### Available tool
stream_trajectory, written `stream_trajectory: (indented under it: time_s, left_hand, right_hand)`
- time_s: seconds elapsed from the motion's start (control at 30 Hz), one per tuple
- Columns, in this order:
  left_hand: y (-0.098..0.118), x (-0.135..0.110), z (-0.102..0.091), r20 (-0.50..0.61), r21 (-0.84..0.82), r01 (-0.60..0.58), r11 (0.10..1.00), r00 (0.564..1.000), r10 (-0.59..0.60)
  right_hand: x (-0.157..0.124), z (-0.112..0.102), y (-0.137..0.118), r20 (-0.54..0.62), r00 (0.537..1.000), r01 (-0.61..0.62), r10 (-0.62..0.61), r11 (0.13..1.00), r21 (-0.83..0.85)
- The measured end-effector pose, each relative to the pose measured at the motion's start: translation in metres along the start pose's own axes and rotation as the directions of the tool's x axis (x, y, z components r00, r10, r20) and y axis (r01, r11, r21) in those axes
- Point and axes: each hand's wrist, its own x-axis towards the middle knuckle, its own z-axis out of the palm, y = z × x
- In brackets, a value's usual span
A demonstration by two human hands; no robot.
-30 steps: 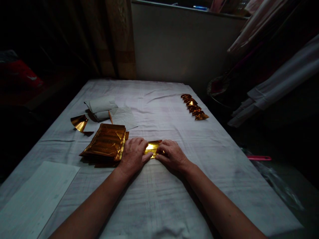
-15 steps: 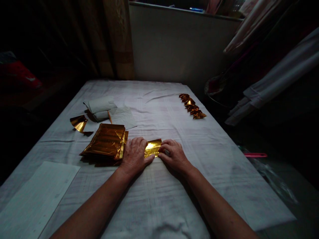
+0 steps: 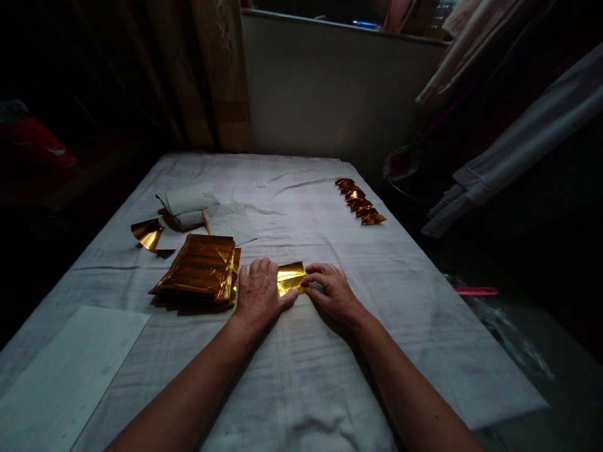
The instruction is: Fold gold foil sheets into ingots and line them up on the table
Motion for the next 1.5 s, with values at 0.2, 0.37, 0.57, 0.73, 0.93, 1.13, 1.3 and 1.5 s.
stream_trajectory:
  time_s: [0.2, 0.37, 0.57, 0.73, 0.93, 1.13, 1.3, 1.5]
  left_hand:
    - [0.004, 0.000, 0.002, -0.007, -0.027, 0.037, 0.999, 0.999, -0.038]
    - [-0.015, -0.008, 0.005, -0.017, -0.099, -0.056, 0.993, 0.998, 0.055]
    - [-0.033, -0.015, 0.012, 0.027, -0.214, -0.073, 0.974, 0.996, 0.080]
    - [-0.048, -0.011, 0.012, 0.118, -0.267, -0.114, 0.957, 0.982, 0.150]
    - [-0.062, -0.005, 0.007, 0.229, -0.259, -0.173, 0.950, 0.945, 0.234]
    - [-0.058, -0.004, 0.002, 0.247, -0.247, -0.147, 0.958, 0.946, 0.209]
    - [-0.058, -0.004, 0.001, 0.237, -0.276, -0.149, 0.949, 0.947, 0.218]
    - [-0.055, -0.004, -0.001, 0.236, -0.263, -0.139, 0.955, 0.950, 0.204]
  right_hand:
    - [-0.001, 0.002, 0.002, -0.020, 1.000, -0.001, 0.002, 1.000, 0.014]
    - [-0.001, 0.002, 0.001, -0.034, 0.999, 0.000, 0.001, 1.000, 0.029]
    - [-0.001, 0.003, 0.003, -0.029, 1.000, 0.001, 0.000, 0.999, 0.032]
    - [-0.001, 0.002, 0.004, -0.005, 1.000, 0.005, -0.005, 1.000, 0.029]
    - [0.000, 0.000, 0.003, -0.006, 1.000, 0.013, -0.013, 1.000, 0.018]
    - [-0.004, 0.002, -0.009, -0.114, 0.993, -0.001, -0.004, 0.999, -0.047]
    - [-0.015, 0.007, -0.044, -0.009, 0.988, 0.152, -0.156, 0.970, -0.189]
    - [-0.026, 0.011, -0.061, 0.300, 0.935, 0.247, -0.191, 0.955, -0.162]
